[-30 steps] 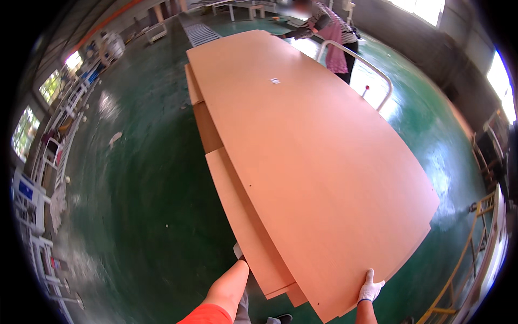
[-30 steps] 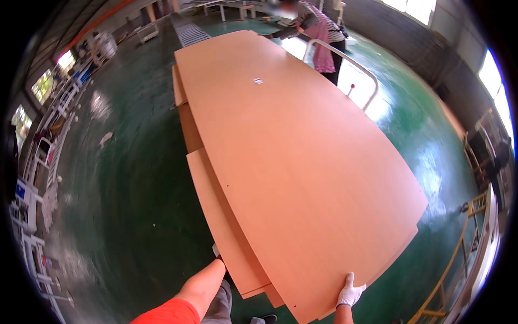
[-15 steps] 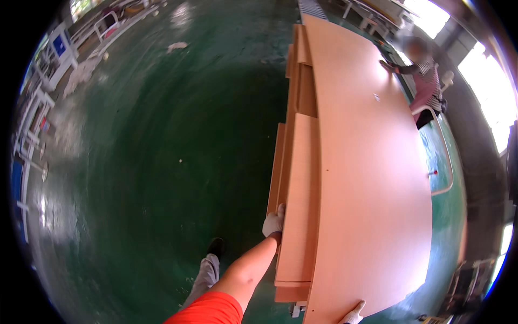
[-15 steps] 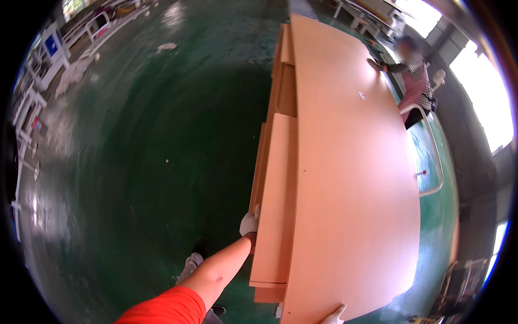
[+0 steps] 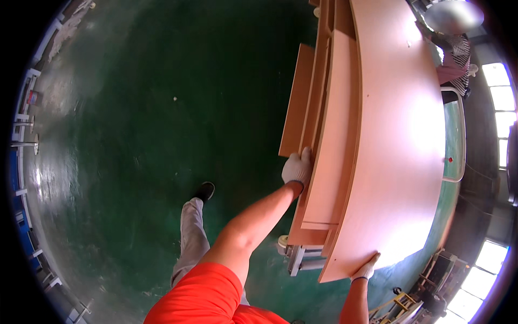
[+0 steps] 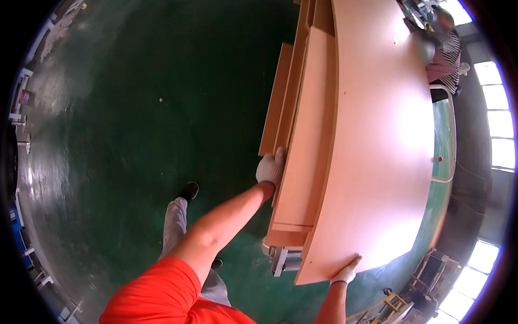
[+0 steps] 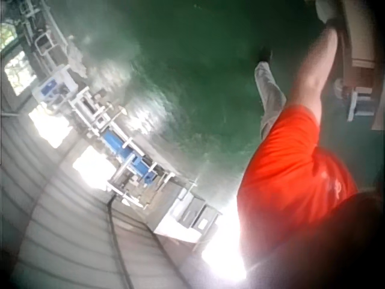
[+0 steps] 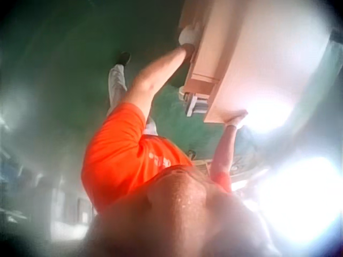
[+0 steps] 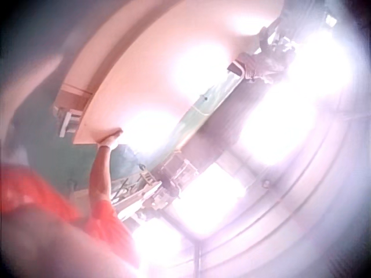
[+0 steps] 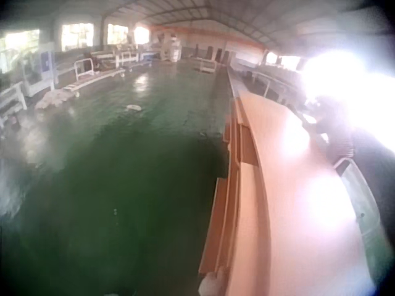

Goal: The person picks up and moves several wood panels and boards between tables and a stack in a workshop, working with a second person to move one large panel onto a rollers track.

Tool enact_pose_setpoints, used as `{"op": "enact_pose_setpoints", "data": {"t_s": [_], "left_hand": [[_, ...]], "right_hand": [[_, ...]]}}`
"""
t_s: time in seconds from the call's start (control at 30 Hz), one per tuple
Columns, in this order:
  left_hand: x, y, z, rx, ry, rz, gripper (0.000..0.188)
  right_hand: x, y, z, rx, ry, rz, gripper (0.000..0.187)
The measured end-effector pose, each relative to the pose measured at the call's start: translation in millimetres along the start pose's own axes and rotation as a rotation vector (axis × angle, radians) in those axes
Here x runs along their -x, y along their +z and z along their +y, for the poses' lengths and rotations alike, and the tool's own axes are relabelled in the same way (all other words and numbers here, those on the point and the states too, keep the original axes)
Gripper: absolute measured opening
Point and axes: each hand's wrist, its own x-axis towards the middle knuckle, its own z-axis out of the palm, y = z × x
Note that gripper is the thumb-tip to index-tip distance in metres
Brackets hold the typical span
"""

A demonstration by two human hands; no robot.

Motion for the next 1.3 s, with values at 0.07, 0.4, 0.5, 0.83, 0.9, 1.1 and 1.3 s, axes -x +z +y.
{"op": "enact_pose_setpoints", "data": {"t_s": [0.07,0.4,0.5,0.83,0.9,1.1,1.3], "left_hand": [[-6.3,13.9,13.8,0.022,-0.009,-0.021,0.075],[-73.4,16.2,67.6,0.048,0.009,0.037,0.065],[-89.6,7.3,67.9,0.070,0.028,0.018,0.065],[-145.5,-15.1,89.5,-0.142,0.149,-0.098,0.062],[-159.6,-18.1,109.8,-0.053,0.068,-0.045,0.064],[-182.0,-21.2,147.8,0.031,-0.047,-0.010,0.067],[-215.2,-29.3,187.3,0.083,-0.044,-0.016,0.063]], "right_hand": [[-30.9,-0.6,1.8,0.194,-0.209,-0.081,0.089],[-29.5,84.3,-57.7,0.017,0.017,-0.008,0.093],[-28.9,93.2,-56.5,0.028,0.014,0.029,0.092],[-45.9,133.6,-70.7,0.081,-0.063,-0.167,0.091],[-29.8,154.3,-96.6,0.089,-0.038,0.025,0.103],[-23.5,191.8,-125.3,0.047,-0.099,0.140,0.104],[-24.2,236.3,-153.9,0.038,-0.144,-0.021,0.100]]}}
